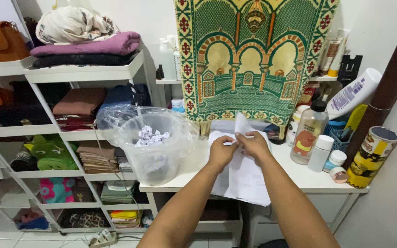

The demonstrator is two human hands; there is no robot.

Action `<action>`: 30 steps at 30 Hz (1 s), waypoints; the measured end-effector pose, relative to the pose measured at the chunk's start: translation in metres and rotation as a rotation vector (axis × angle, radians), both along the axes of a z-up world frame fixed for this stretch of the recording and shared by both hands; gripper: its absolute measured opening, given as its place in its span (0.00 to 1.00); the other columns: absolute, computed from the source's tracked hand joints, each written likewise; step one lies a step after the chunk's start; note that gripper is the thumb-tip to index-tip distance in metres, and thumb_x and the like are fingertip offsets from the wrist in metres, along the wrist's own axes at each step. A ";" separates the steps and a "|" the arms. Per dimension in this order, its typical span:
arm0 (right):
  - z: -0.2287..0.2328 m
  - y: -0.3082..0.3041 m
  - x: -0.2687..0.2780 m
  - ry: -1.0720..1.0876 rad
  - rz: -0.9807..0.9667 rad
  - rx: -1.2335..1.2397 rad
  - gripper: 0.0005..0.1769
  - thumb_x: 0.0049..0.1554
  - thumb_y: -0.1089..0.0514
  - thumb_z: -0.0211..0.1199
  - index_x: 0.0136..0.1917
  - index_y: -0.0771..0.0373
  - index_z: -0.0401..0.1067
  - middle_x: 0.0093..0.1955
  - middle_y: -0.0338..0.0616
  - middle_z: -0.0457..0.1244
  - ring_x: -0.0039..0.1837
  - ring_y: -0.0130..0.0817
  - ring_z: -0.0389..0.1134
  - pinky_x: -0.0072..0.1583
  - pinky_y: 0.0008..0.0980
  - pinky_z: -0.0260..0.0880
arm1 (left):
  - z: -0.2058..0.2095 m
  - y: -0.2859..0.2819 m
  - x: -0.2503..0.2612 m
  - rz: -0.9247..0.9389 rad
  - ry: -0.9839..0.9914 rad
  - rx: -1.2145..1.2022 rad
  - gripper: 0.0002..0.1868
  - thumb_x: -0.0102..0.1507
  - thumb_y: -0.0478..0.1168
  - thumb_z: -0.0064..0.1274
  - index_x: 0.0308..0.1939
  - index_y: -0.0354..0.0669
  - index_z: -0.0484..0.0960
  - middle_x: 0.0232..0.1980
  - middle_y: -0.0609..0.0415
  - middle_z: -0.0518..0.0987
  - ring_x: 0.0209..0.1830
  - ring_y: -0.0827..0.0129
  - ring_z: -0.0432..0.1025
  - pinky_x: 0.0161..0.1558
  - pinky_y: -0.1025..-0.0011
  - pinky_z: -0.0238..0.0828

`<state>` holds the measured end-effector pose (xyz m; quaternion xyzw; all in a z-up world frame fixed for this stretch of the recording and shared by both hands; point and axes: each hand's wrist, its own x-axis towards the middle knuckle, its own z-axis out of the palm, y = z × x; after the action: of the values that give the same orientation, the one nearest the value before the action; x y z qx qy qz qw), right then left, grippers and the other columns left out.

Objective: The person tears pieces of paper by hand and places the resulting scraps into a plastic-lined trash bin sitting on a desk.

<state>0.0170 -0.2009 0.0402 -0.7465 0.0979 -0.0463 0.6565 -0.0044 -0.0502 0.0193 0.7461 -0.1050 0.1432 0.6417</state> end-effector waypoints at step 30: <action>0.027 -0.018 -0.008 -0.546 -0.526 -0.014 0.09 0.57 0.59 0.65 0.41 0.67 0.72 0.37 0.41 0.65 0.40 0.30 0.63 0.44 0.32 0.64 | 0.045 0.007 -0.018 0.030 -0.361 0.160 0.23 0.62 0.45 0.59 0.57 0.39 0.79 0.57 0.45 0.80 0.55 0.55 0.75 0.58 0.61 0.73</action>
<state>0.0095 -0.2192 0.0671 -0.6604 0.1071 -0.4113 0.6191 -0.0229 -0.0435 0.0647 0.7584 -0.2185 0.2754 0.5489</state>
